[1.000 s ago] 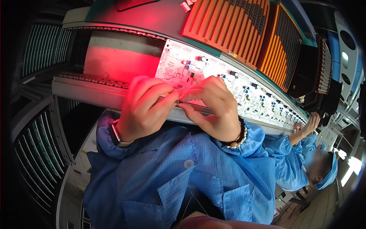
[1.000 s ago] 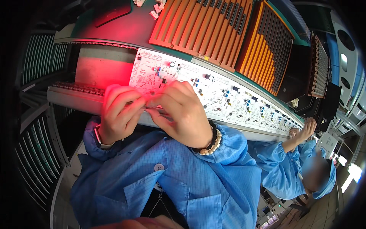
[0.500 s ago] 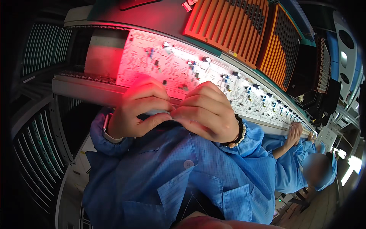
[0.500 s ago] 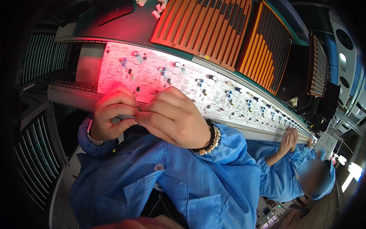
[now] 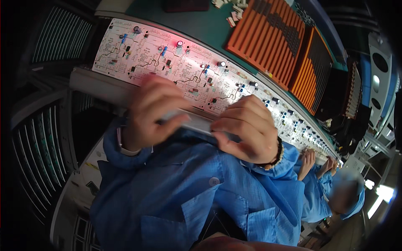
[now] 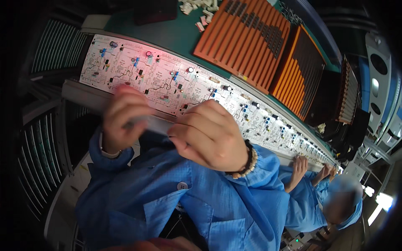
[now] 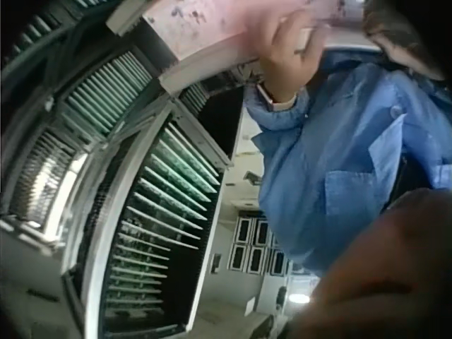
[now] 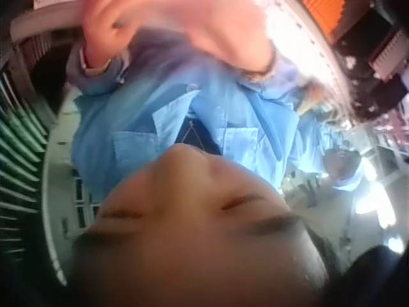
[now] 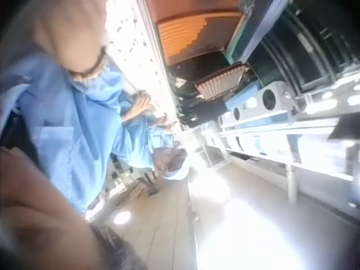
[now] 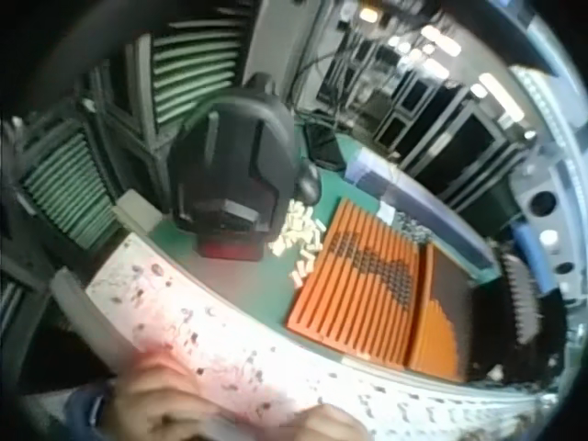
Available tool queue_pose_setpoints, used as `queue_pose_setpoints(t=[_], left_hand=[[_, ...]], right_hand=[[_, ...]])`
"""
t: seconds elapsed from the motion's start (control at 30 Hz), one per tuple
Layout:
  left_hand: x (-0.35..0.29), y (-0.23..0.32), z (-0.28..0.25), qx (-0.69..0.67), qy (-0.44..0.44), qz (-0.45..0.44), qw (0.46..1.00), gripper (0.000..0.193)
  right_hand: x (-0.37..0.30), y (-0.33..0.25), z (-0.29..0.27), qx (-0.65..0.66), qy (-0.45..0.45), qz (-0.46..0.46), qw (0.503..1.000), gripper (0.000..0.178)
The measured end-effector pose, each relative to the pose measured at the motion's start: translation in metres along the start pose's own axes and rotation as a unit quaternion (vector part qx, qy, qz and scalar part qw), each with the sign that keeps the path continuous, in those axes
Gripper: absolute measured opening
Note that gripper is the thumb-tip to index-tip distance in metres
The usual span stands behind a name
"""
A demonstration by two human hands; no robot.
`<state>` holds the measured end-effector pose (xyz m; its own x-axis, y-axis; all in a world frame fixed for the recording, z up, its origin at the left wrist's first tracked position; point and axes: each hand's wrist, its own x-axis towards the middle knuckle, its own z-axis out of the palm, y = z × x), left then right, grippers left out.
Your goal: Manually placing and fixing small electronic components onto a circuit board panel.
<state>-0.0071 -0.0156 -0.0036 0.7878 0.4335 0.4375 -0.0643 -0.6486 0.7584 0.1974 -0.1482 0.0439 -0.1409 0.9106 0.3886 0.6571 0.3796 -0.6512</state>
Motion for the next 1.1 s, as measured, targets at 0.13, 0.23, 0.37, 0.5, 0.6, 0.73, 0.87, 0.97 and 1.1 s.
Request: queue_pose_setpoints(t=[0.13,0.23,0.37,0.5,0.6,0.73,0.87,0.97,1.1], left_hand=[[-0.037,-0.034,-0.039,0.208,0.287,-0.121,0.927,0.020],[-0.051,-0.069,-0.081,0.313,0.349,-0.157,0.869,0.020],[-0.056,-0.085,-0.082,0.342,0.333,-0.210,0.854,0.019],[-0.058,-0.087,-0.074,0.371,0.331,-0.244,0.833,0.022],[-0.057,-0.090,-0.081,0.346,0.344,-0.259,0.834,0.026],[-0.060,-0.095,-0.099,0.228,0.364,-0.286,0.857,0.025],[-0.062,-0.103,-0.102,0.101,0.368,-0.307,0.872,0.023],[-0.066,-0.109,-0.102,0.137,0.373,-0.301,0.867,0.021],[-0.064,-0.107,-0.100,0.137,0.386,-0.287,0.866,0.018]], right_hand=[[0.014,-0.008,-0.021,-0.020,-0.029,0.024,0.999,0.022],[0.047,-0.014,-0.020,-0.033,-0.064,0.016,0.997,0.023],[0.078,-0.013,0.002,0.000,-0.086,0.019,0.996,0.020],[0.120,0.003,0.045,0.066,-0.117,0.004,0.991,0.020],[0.155,0.008,0.083,0.094,-0.128,0.033,0.987,0.016],[0.188,0.021,0.130,0.085,-0.102,0.028,0.991,0.018],[0.213,0.032,0.158,0.062,-0.111,0.030,0.991,0.020],[0.221,0.037,0.174,0.046,-0.111,0.039,0.992,0.020],[0.225,0.039,0.186,0.041,-0.117,0.067,0.990,0.020]])
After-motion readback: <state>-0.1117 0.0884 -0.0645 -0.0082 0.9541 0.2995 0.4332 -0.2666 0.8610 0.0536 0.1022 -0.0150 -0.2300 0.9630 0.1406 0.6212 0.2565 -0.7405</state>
